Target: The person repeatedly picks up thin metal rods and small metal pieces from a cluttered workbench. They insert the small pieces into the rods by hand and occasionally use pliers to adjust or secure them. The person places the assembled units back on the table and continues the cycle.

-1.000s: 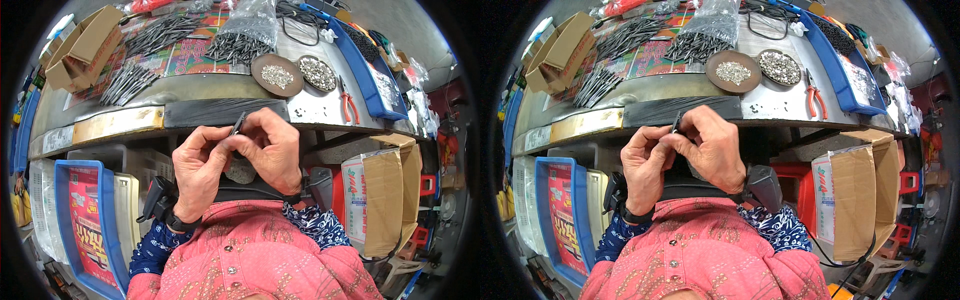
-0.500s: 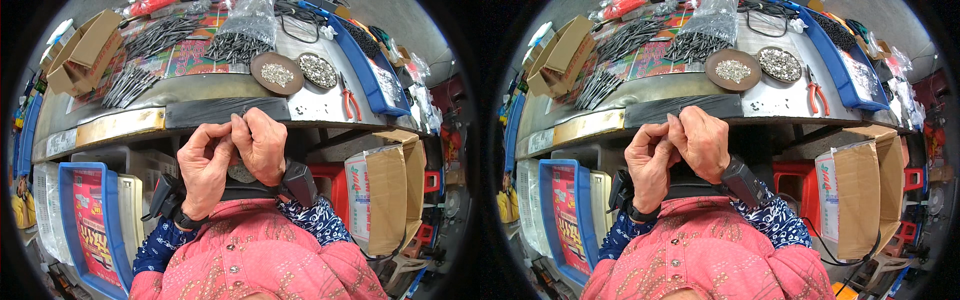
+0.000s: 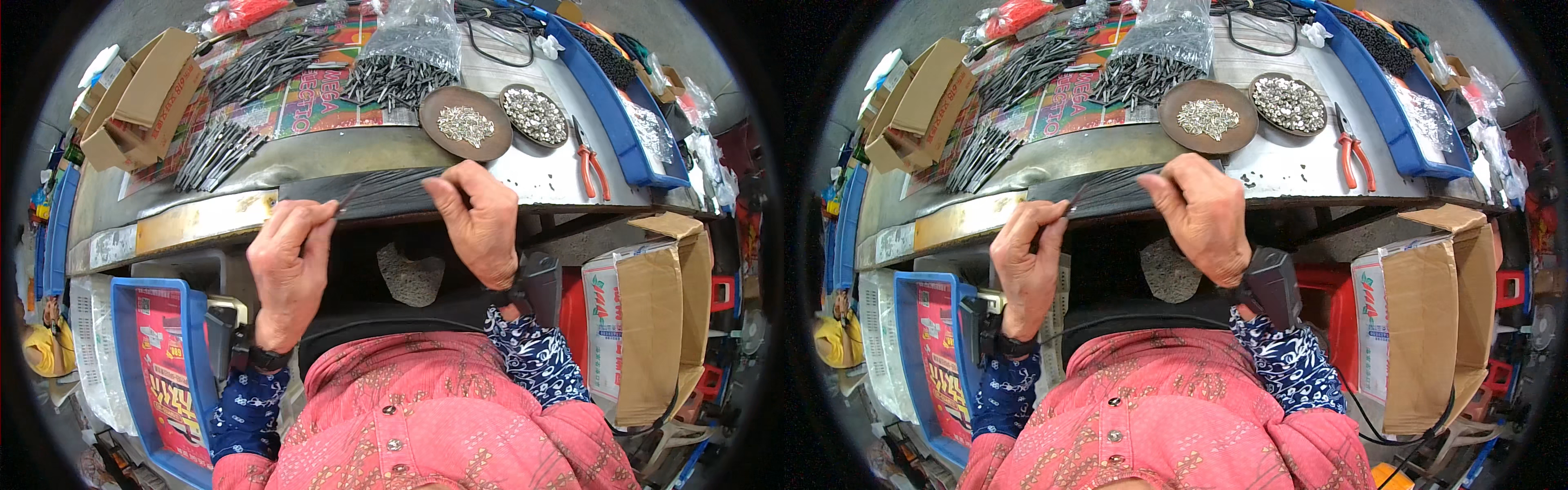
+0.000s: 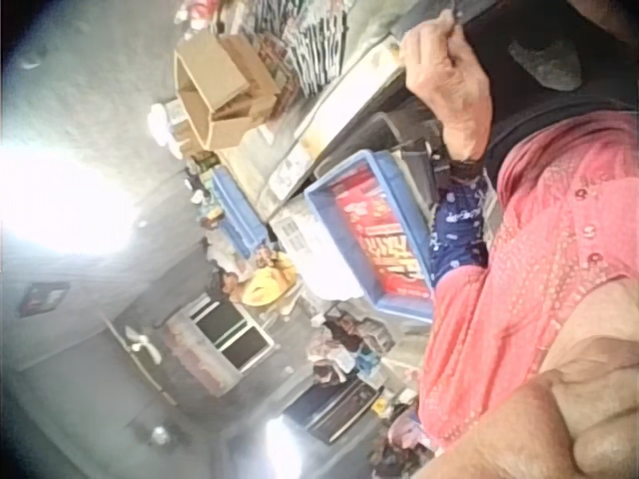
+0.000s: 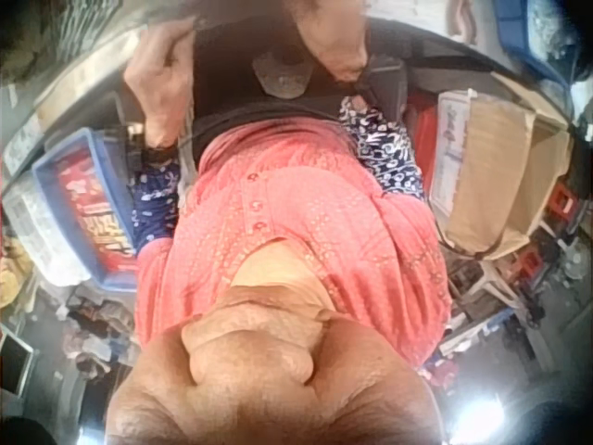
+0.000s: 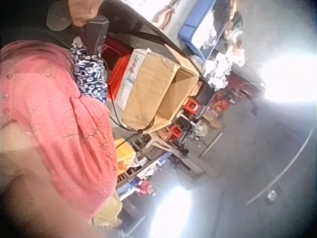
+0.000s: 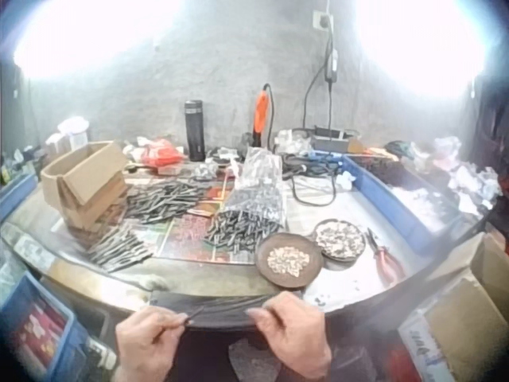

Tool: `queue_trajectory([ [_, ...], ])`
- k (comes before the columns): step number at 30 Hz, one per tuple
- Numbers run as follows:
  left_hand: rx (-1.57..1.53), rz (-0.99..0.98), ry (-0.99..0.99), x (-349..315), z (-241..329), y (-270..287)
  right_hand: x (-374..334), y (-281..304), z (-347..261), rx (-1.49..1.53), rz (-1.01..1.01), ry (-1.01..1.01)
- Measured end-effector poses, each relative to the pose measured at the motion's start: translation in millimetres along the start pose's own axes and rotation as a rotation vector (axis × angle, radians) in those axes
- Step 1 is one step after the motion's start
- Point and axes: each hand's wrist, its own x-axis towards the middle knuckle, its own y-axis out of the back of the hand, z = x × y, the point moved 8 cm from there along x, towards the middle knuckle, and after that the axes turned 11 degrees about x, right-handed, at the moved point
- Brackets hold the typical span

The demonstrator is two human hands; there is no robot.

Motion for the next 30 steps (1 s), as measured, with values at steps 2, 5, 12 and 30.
queue_trajectory([
  [2,0.142,-0.018,-0.047,1,-5,6,1,6,12,0.106,0.008,-0.086],
  [5,0.281,-0.083,-0.116,1,-6,9,0,4,19,0.097,0.0,-0.087],
  [12,0.261,-0.149,-0.326,29,17,-57,0,4,19,0.096,0.025,0.014],
  [30,-0.414,-0.113,0.165,2,12,-41,-17,-20,-17,0.004,-0.087,0.055],
])
